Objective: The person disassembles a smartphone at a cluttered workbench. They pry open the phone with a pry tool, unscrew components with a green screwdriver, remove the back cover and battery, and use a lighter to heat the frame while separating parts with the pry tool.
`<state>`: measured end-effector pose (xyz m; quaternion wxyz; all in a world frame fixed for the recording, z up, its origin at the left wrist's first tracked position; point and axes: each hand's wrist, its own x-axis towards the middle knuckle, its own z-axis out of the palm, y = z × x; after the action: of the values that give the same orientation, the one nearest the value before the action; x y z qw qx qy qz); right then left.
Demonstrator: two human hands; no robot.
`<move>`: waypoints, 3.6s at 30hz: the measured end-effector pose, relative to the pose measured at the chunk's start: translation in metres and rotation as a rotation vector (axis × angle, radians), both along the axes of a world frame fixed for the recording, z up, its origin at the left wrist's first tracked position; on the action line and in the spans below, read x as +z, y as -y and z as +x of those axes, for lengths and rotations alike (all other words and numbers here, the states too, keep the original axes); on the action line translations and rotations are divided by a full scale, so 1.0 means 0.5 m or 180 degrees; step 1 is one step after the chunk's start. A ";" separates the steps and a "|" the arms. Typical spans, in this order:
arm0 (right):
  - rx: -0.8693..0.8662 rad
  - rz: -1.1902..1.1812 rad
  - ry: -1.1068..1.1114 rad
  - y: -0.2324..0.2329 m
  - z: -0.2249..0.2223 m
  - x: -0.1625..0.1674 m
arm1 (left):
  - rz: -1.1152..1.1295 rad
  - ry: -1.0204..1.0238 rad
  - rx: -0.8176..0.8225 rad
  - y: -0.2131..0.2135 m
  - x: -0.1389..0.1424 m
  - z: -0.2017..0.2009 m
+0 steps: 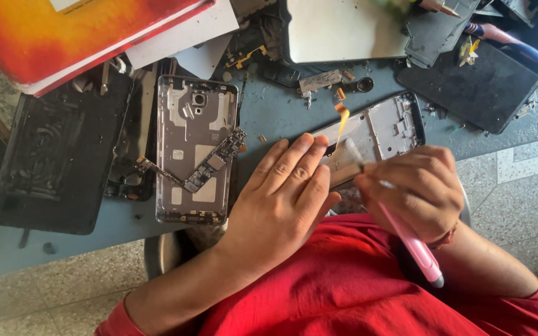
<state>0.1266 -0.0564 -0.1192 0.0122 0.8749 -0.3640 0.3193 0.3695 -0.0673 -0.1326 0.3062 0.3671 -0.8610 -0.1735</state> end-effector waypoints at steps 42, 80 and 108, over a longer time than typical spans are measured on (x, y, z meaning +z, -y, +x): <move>-0.0545 -0.0076 -0.0095 -0.015 -0.013 -0.009 | -0.0206 -0.0095 0.0080 0.001 -0.009 -0.003; -0.0913 0.0006 0.0685 -0.013 -0.044 -0.039 | -0.0156 -0.0118 0.0058 0.004 -0.008 -0.010; -0.0787 0.0355 0.0785 0.000 -0.086 0.020 | -0.0220 0.0401 0.0114 0.010 0.009 -0.042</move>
<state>0.0837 -0.0563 -0.1090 -0.0420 0.7770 -0.4847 0.3995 0.3483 -0.0725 -0.1280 0.2670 0.3819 -0.8773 -0.1148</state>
